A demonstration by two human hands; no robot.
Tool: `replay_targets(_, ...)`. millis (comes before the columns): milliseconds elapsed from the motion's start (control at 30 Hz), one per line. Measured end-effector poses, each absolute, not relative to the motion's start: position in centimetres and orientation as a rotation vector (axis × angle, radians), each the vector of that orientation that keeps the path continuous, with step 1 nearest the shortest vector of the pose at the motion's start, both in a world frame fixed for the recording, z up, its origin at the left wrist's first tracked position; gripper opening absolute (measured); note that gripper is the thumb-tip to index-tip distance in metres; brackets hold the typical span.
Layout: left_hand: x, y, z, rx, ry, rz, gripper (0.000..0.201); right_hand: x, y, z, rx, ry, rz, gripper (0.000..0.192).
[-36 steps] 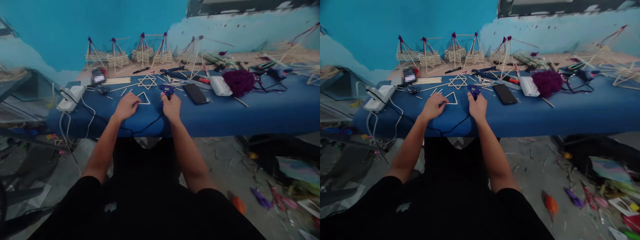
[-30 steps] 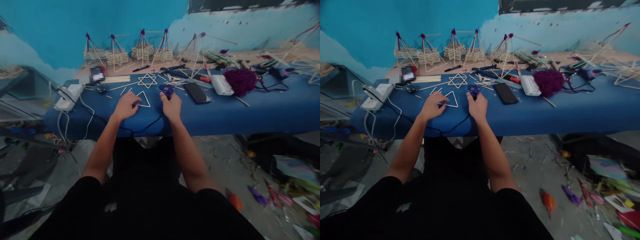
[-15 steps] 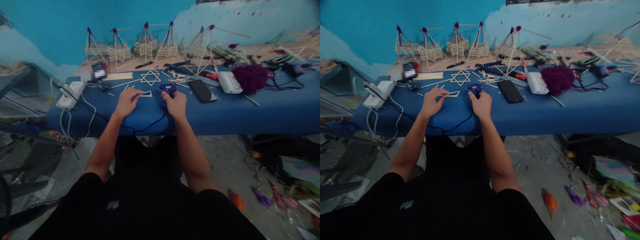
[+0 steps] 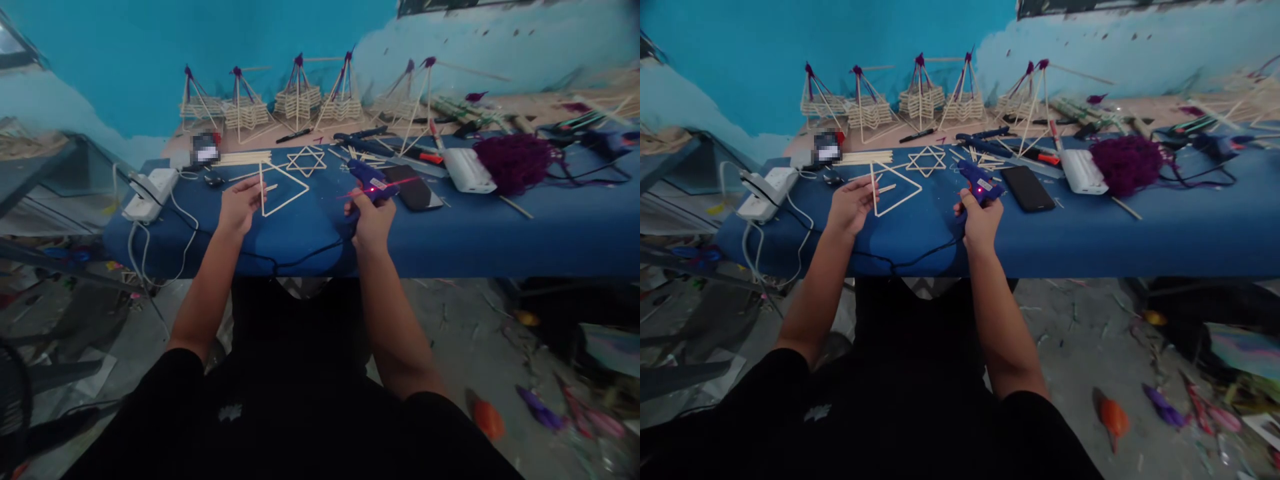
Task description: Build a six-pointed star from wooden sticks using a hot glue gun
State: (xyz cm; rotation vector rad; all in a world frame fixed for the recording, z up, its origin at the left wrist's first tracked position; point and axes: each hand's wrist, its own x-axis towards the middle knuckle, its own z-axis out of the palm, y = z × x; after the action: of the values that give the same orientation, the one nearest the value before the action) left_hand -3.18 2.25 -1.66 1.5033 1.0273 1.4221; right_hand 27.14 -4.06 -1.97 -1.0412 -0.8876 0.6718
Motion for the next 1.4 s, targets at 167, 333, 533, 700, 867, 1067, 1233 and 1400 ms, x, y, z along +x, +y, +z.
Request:
replay_targets(167, -3.2, 2.7, -1.7, 1.37, 1.052, 1.338, 0.022, 26.9, -4.7, -2.1, -1.056, -0.902, 0.666, 0.04)
replay_targets(333, -3.4, 1.6, -1.3, 1.327, 1.068, 1.306, 0.025, 26.6, -5.6, -1.7, -1.038, -0.957, 0.65, 0.041)
replay_targets(533, -3.5, 0.9, -1.1, 1.358, 1.092, 1.266, 0.026, 26.7, -6.2, -1.8, -1.074, -0.961, 0.647, 0.04)
replay_targets(700, -3.3, 0.6, -1.0, 1.341, 1.107, 1.281, 0.025, 26.7, -6.9, -1.4, -1.07, -0.99, 0.639, 0.033)
replay_targets(867, -2.8, 0.0, -0.7, 1.302, 1.132, 1.303, 0.02, 26.5, -7.4, -1.1, -1.107, -1.045, 0.577, 0.025)
replay_targets(1067, -2.3, -0.5, -0.3, 1.25, 1.144, 1.314, 0.017, 26.9, -7.5, -2.1, -1.091, -1.065, 0.569, 0.023)
replay_targets(1233, -2.0, -0.8, 0.1, 1.194, 1.152, 1.334, 0.014, 27.0, -7.6, -2.2, -1.157, -1.101, 0.537, 0.027)
replay_targets(1400, -1.6, -1.2, 0.7, 1.155, 1.127, 1.351, 0.011, 26.7, -7.6, -1.6, -1.065, -1.054, 0.555, 0.024)
